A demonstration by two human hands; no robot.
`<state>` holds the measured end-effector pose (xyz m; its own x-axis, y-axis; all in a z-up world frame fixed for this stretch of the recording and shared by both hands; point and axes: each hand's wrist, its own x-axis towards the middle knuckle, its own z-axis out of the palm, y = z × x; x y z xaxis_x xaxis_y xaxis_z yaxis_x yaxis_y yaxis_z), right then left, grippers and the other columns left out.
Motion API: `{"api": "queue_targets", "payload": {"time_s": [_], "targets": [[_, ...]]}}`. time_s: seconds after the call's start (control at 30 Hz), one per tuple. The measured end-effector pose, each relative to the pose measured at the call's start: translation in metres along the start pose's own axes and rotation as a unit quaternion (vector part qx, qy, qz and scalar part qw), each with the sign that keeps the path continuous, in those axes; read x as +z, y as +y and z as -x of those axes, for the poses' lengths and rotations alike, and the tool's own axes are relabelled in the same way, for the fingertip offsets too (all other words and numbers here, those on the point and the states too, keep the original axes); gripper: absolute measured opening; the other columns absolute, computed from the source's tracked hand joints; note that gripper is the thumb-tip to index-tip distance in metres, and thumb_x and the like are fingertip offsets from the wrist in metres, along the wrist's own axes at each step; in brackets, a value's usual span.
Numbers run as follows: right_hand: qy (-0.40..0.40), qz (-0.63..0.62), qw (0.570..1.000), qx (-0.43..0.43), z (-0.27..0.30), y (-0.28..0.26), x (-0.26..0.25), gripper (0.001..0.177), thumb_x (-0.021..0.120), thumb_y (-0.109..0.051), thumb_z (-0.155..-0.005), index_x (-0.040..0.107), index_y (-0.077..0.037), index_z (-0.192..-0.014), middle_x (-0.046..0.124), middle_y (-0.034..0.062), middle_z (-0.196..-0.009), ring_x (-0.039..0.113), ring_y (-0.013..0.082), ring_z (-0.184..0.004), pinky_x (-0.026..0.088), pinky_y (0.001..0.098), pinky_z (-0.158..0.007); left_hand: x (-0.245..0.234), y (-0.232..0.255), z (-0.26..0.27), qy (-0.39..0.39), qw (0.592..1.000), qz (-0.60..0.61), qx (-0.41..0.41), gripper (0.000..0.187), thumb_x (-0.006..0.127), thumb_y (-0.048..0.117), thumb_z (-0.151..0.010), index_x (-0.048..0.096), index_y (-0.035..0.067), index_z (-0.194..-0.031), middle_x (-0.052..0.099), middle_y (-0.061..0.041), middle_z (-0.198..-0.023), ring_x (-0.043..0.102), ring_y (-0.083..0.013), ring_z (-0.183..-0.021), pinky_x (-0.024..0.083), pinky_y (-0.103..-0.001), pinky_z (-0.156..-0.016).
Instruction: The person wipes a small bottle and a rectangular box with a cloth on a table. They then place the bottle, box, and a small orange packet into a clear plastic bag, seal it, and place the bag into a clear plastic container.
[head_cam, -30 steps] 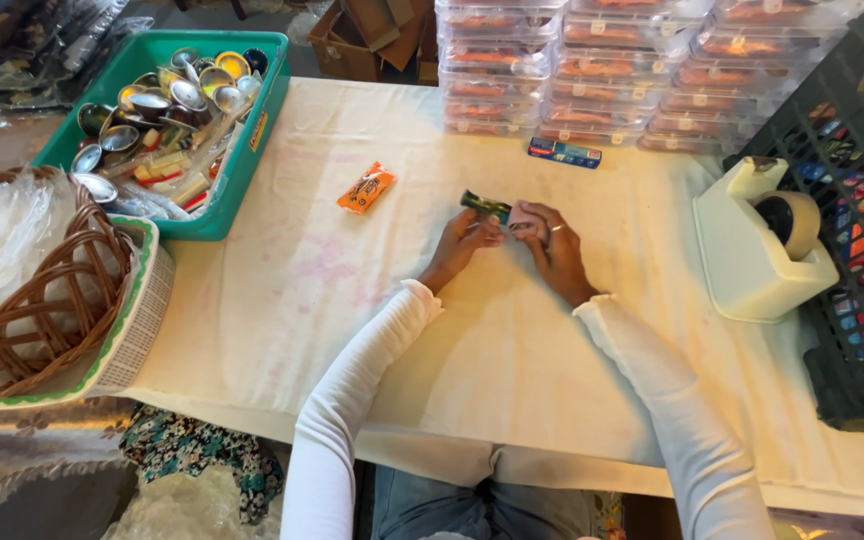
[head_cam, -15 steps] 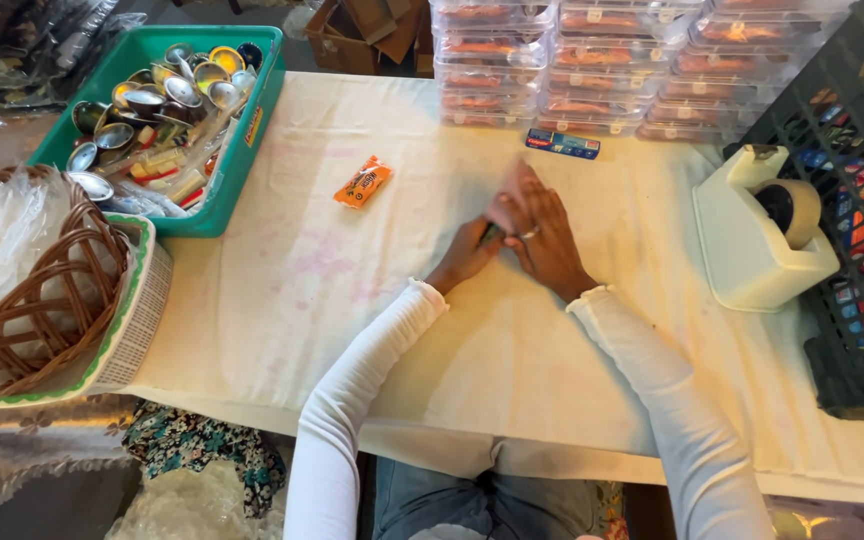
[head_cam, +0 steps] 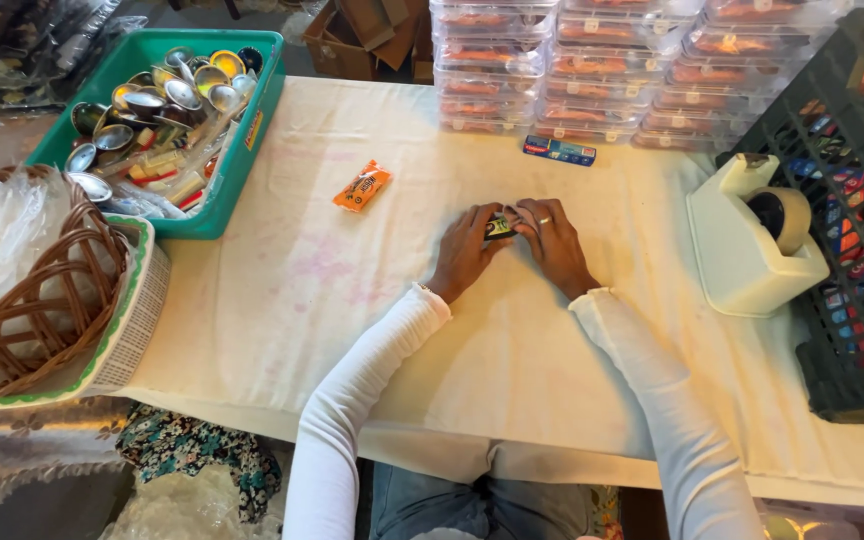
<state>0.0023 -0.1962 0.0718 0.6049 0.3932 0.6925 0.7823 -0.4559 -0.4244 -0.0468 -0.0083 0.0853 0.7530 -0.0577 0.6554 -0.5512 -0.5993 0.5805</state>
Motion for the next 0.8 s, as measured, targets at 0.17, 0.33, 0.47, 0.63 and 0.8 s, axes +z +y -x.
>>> {"api": "queue_targets", "payload": {"time_s": [0.17,0.33,0.47,0.63,0.8], "targets": [[0.036,0.018,0.997,-0.061,-0.005,-0.016,-0.008,0.037,0.069,-0.008,-0.099,0.057,-0.005,-0.134,0.059,0.018,-0.124,0.067,0.0391,-0.106,0.058,0.0435,-0.087,0.019,-0.036,0.008,-0.058,0.996,-0.018,-0.06,0.031,0.079,0.027,-0.096,0.066,0.012,-0.12,0.067,-0.007,-0.111,0.062,-0.0337,-0.103,0.049,-0.044,-0.09],[-0.074,-0.063,0.992,0.077,0.0,0.004,0.0,0.031,0.071,-0.012,-0.106,0.058,-0.006,-0.134,0.067,0.0127,-0.124,0.07,0.0351,-0.109,0.058,0.0414,-0.089,0.0,-0.009,0.001,0.064,0.993,-0.094,0.034,0.032,0.079,0.025,-0.081,0.07,0.02,-0.111,0.068,-0.005,-0.11,0.063,-0.0319,-0.106,0.046,-0.043,-0.088],[0.002,-0.005,1.0,-0.028,-0.008,-0.019,-0.013,0.036,0.071,-0.01,-0.096,0.06,-0.005,-0.13,0.063,0.0172,-0.119,0.068,0.0387,-0.105,0.057,0.0422,-0.087,0.002,-0.01,0.002,0.0,0.997,0.032,-0.068,0.042,0.082,0.024,-0.086,0.062,0.012,-0.121,0.064,-0.008,-0.114,0.058,-0.0332,-0.109,0.048,-0.043,-0.091],[0.024,-0.007,0.996,-0.081,-0.014,-0.028,-0.014,0.032,0.068,-0.013,-0.098,0.059,-0.004,-0.128,0.064,0.0197,-0.118,0.068,0.0399,-0.105,0.057,0.0412,-0.088,0.007,-0.026,0.003,0.029,0.999,0.002,-0.04,0.041,0.083,0.015,-0.079,0.067,0.014,-0.116,0.068,-0.003,-0.113,0.059,-0.0286,-0.109,0.045,-0.042,-0.092],[-0.04,-0.048,0.998,0.017,-0.007,-0.008,-0.004,0.027,0.06,-0.022,-0.108,0.061,-0.001,-0.125,0.072,0.0192,-0.107,0.072,0.0347,-0.093,0.057,0.0384,-0.079,0.002,-0.021,0.004,0.024,0.995,-0.097,-0.003,0.036,0.08,0.005,-0.078,0.069,0.018,-0.11,0.067,0.003,-0.109,0.059,-0.0228,-0.11,0.039,-0.04,-0.093]]}}
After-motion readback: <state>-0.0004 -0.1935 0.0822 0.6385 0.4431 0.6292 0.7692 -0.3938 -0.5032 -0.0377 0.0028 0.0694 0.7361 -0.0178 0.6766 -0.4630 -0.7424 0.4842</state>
